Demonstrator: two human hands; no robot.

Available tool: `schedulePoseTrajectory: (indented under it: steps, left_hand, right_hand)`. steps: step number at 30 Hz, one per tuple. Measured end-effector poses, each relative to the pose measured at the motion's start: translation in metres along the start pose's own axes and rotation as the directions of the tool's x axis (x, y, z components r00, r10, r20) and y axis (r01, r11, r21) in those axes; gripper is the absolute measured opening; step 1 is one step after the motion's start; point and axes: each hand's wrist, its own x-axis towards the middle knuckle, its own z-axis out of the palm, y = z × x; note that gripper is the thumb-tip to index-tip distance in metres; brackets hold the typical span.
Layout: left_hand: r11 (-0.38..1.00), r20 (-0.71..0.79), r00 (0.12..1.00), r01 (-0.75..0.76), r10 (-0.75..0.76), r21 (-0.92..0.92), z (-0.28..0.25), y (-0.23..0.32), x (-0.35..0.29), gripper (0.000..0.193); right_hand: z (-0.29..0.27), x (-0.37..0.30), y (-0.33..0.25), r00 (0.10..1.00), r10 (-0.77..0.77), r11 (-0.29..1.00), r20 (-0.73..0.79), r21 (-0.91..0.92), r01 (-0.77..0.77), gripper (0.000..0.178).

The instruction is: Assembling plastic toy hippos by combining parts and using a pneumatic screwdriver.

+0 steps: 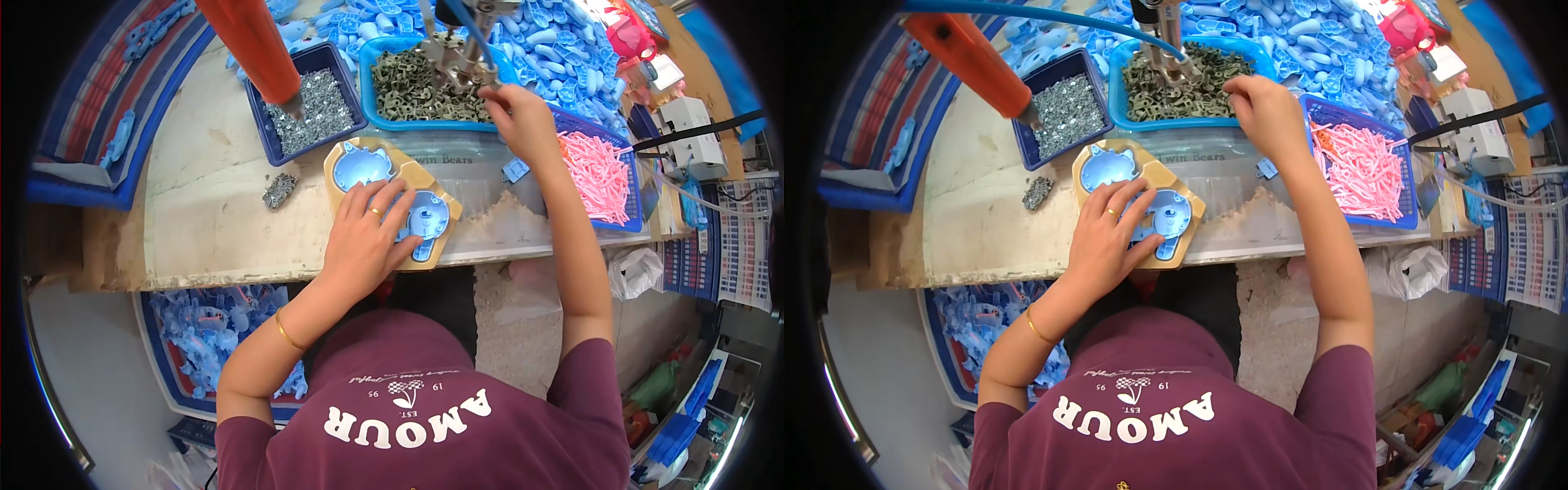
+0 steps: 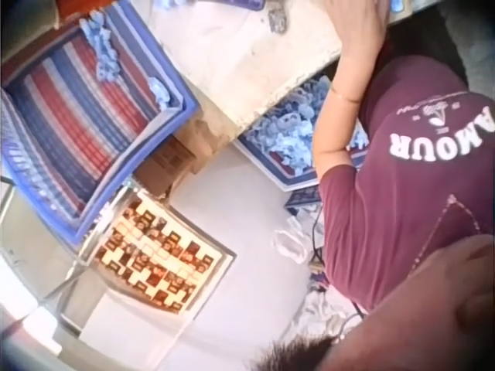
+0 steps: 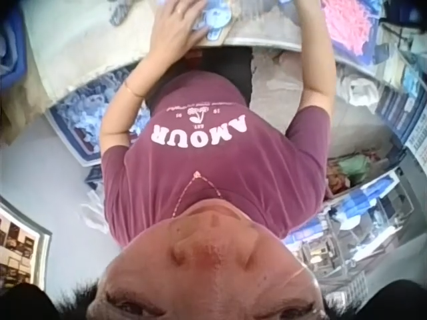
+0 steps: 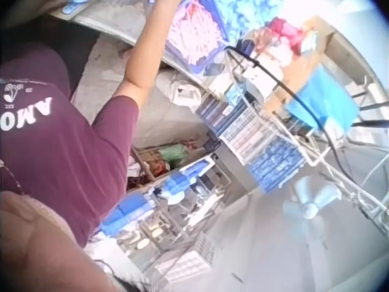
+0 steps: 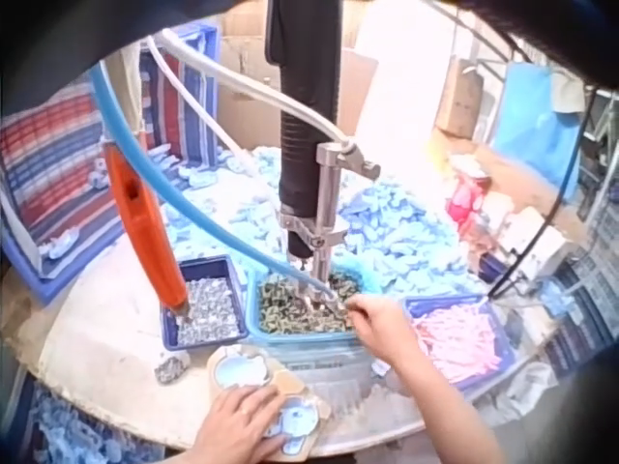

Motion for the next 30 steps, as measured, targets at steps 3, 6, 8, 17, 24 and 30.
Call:
schedulePoseTrajectory:
  steps: [3, 6, 8, 17, 24, 30]
  left_hand:
    - [1.000, -0.002, 1.000, 0.008, -0.008, 0.008, 0.001, 0.000, -0.001, 0.059]
    - [1.000, -0.007, 1.000, 0.015, -0.015, 0.015, 0.002, 0.001, -0.002, 0.060]
    - [1.000, -0.016, 1.000, 0.012, -0.012, 0.016, 0.002, 0.001, -0.002, 0.061]
    - [1.000, 0.037, 0.999, 0.007, -0.007, 0.006, -0.007, -0.002, 0.002, 0.059]
    - [0.994, -0.149, 0.989, -0.033, 0.018, -0.101, -0.021, -0.002, 0.040, 0.056]
    - [0.968, -0.108, 0.994, -0.059, 0.033, -0.246, -0.012, 0.004, 0.050, 0.044]
  right_hand:
    - [0.022, 0.029, 0.006, 0.996, -0.077, 0.987, -0.033, -0.141, 0.072, 0.026]
    - [0.043, 0.047, 0.002, 0.997, -0.070, 0.957, -0.014, -0.283, 0.063, 0.021]
    - [0.058, 0.053, 0.012, 0.995, -0.086, 0.942, -0.045, -0.330, 0.067, 0.020]
    - [0.010, 0.042, 0.016, 0.927, 0.364, 0.798, 0.086, 0.484, -0.359, 0.027]
    - [-0.016, -0.009, -0.049, 0.853, 0.227, 0.559, 0.470, 0.655, -0.509, 0.020]
    - [-0.021, -0.045, -0.091, 0.868, 0.010, 0.795, 0.496, 0.523, -0.307, 0.025]
